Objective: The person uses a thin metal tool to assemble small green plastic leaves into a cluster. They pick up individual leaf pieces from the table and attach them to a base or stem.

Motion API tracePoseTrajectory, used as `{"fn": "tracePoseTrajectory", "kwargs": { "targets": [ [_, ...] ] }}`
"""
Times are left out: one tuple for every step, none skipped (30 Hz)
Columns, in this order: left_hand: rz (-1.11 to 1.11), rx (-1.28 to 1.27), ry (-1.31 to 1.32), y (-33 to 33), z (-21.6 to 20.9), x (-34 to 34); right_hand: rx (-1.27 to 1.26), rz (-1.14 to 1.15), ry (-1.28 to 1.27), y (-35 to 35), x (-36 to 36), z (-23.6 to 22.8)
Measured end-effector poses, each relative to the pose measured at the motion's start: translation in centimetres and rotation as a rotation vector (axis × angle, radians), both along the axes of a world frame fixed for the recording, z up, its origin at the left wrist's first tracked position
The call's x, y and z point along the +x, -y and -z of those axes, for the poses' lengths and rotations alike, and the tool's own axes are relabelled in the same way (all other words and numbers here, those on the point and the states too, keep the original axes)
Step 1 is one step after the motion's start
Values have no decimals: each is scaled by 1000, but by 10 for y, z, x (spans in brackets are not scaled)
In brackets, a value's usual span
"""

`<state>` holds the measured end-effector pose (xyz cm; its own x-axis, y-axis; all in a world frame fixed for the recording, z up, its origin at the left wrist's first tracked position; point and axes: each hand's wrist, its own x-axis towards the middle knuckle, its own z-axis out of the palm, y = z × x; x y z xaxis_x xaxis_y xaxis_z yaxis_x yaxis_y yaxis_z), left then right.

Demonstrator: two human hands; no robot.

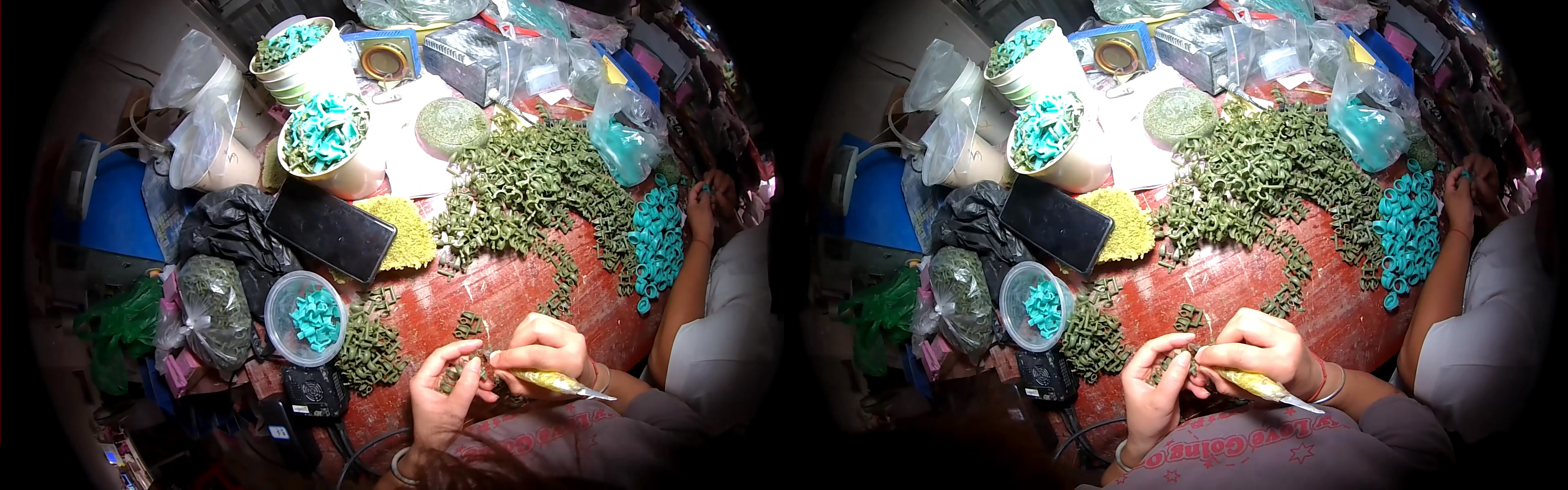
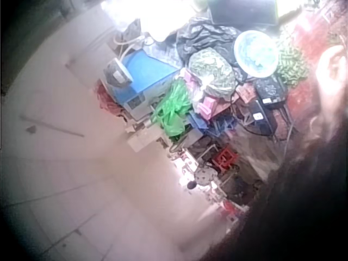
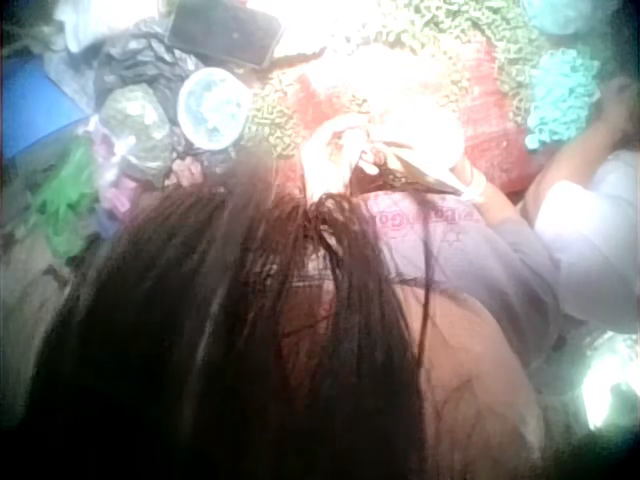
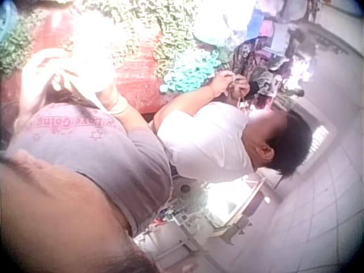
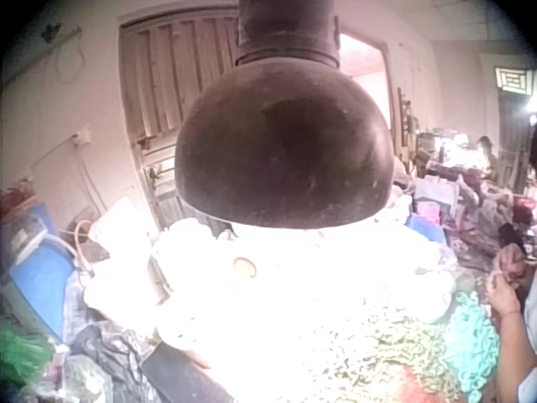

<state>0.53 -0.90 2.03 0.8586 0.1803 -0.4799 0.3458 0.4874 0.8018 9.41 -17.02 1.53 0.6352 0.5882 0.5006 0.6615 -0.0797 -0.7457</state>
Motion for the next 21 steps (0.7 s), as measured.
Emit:
{"fn": "tracePoseTrajectory", "kwargs": {
  "targets": [
    [8, 11, -1, 0, 0, 0, -1, 1, 0, 0, 0, 0],
    [9, 10, 0, 0, 1, 0, -13, -2, 7, 0, 1, -1],
    [15, 7, 6, 0, 1, 0, -24, -5, 15, 0, 1, -2],
    [22, 5, 13, -1, 1, 0, -25, -4, 15, 1, 1, -2],
    [23, 4, 14, 0, 1, 0, -14, 8, 19, 1, 1, -1],
    [19, -10, 16, 0, 2, 0, 0, 17, 22, 1, 1, -1],
    [15, -24, 18, 0, 2, 0, 1, 16, 22, 1, 1, -1],
    [15, -23, 19, 0, 1, 0, 32, 44, 3, 0, 1, -1],
    [9, -22, 18, 0, 1, -1, 64, 69, -19, -1, 1, 0],
    [3, -20, 17, -1, 1, -1, 49, 86, -70, 1, 1, -2],
    [0, -17, 15, -1, 1, -1, 50, 96, -89, 0, 2, -2],
    [21, 30, 38, -1, 0, 0, 48, 112, -102, 1, 2, -4],
    [41, 77, 60, -1, 0, 1, 34, 103, -121, 3, 2, -5],
    [42, 76, 62, -1, 0, 2, 33, 104, -118, 4, 2, -6],
    [52, 92, 35, -1, 1, 1, 26, 71, -152, 4, 2, -7],
    [60, 108, 8, -1, 1, 1, 19, 38, -186, 4, 3, -8],
    [59, 111, 10, -3, 4, 0, 22, 36, -184, 3, 3, -9],
    [94, 229, 84, -4, 10, -1, 30, 6, -209, 3, 3, -9],
    [130, 346, 158, -5, 13, -2, 39, -24, -234, 3, 3, -9],
    [130, 348, 159, -5, 13, -1, 40, -25, -233, 3, 3, -8],
    [124, 359, 168, -5, 14, -1, 29, -9, -222, 3, 3, -7]
  ]
}}
